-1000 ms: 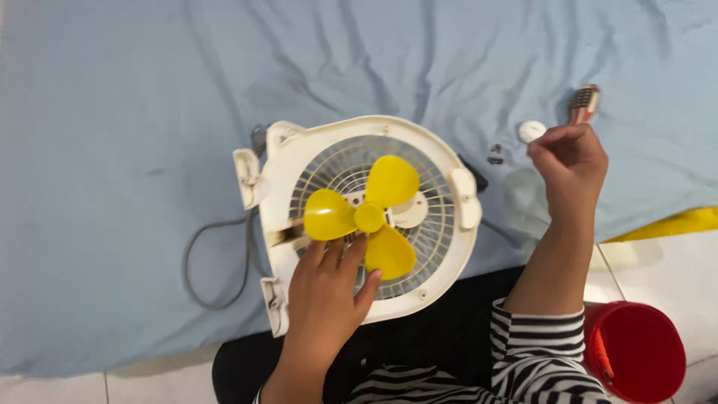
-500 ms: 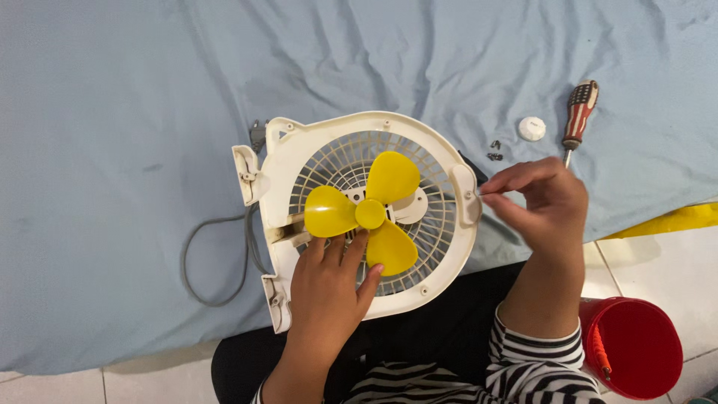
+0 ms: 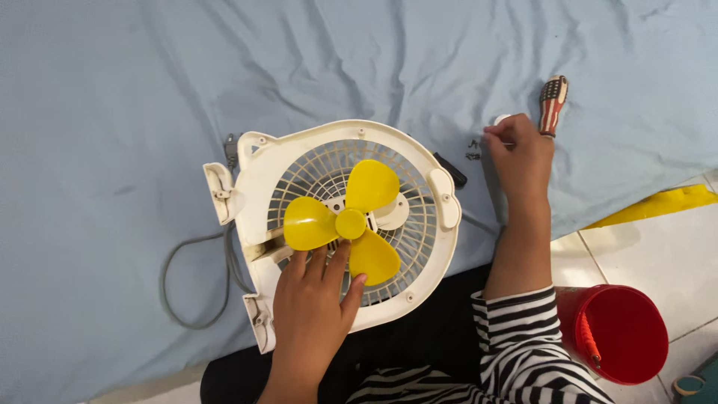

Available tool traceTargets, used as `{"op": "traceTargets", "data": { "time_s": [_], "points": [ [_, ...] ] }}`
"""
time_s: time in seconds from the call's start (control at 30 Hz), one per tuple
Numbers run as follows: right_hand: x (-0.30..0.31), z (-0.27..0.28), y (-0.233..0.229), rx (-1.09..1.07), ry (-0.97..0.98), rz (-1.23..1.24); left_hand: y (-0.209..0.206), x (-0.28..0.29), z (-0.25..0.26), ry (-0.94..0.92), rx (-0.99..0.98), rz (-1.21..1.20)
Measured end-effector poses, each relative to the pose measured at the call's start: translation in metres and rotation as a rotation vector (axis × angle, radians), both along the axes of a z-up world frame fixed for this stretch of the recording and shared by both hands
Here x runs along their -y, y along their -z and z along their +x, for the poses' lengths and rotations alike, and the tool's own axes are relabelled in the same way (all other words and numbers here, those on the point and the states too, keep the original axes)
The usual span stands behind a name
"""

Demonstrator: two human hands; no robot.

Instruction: The person attaches a yellow fan blade to the motor shaft of a white fan housing, then uses a screwdriver to tighten the central nut. The person rotates the fan to access the back and continues tightening the nut from the opposite side.

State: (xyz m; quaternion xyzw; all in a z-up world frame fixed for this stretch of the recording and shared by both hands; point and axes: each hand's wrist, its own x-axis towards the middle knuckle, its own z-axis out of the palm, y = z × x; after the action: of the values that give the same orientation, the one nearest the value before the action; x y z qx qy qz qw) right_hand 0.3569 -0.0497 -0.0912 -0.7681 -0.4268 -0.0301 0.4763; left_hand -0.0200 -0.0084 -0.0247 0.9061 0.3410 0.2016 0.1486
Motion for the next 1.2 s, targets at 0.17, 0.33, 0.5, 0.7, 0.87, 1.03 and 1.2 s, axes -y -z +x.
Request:
{"op": "traceTargets", "data": {
  "time_s": [0.17, 0.33, 0.5, 0.7, 0.87, 1.03, 1.2],
  "points": [
    [0.019, 0.043, -0.005, 0.14, 0.253, 0.175, -0.001, -0.002, 0.001, -0.01, -0.045, -0.025],
    [0.028, 0.096, 0.02, 0.162, 0.463, -0.133, -0.003, -0.001, 0.002, 0.009, 0.041, 0.036],
    [0.029, 0.133, 0.06, 0.102, 0.476, -0.074, 0.001, 0.0, -0.003, -0.002, 0.043, -0.003],
    [0.084, 0.108, 0.045, -0.607, -0.155, 0.68, 0.002, 0.001, -0.006, 0.007, 0.111, -0.094],
    [0.083, -0.037, -0.002, -0.373, -0.508, 0.744, 0.003, -0.001, -0.007, 0.011, 0.192, -0.076],
    [0.053, -0.169, -0.039, -0.138, -0.661, 0.535, 0.004, 0.0, -0.01, 0.025, 0.218, -0.096],
    [0.022, -0.188, -0.049, 0.252, -0.678, 0.4, 0.006, 0.0, -0.01, 0.025, 0.257, -0.079]
  ]
}}
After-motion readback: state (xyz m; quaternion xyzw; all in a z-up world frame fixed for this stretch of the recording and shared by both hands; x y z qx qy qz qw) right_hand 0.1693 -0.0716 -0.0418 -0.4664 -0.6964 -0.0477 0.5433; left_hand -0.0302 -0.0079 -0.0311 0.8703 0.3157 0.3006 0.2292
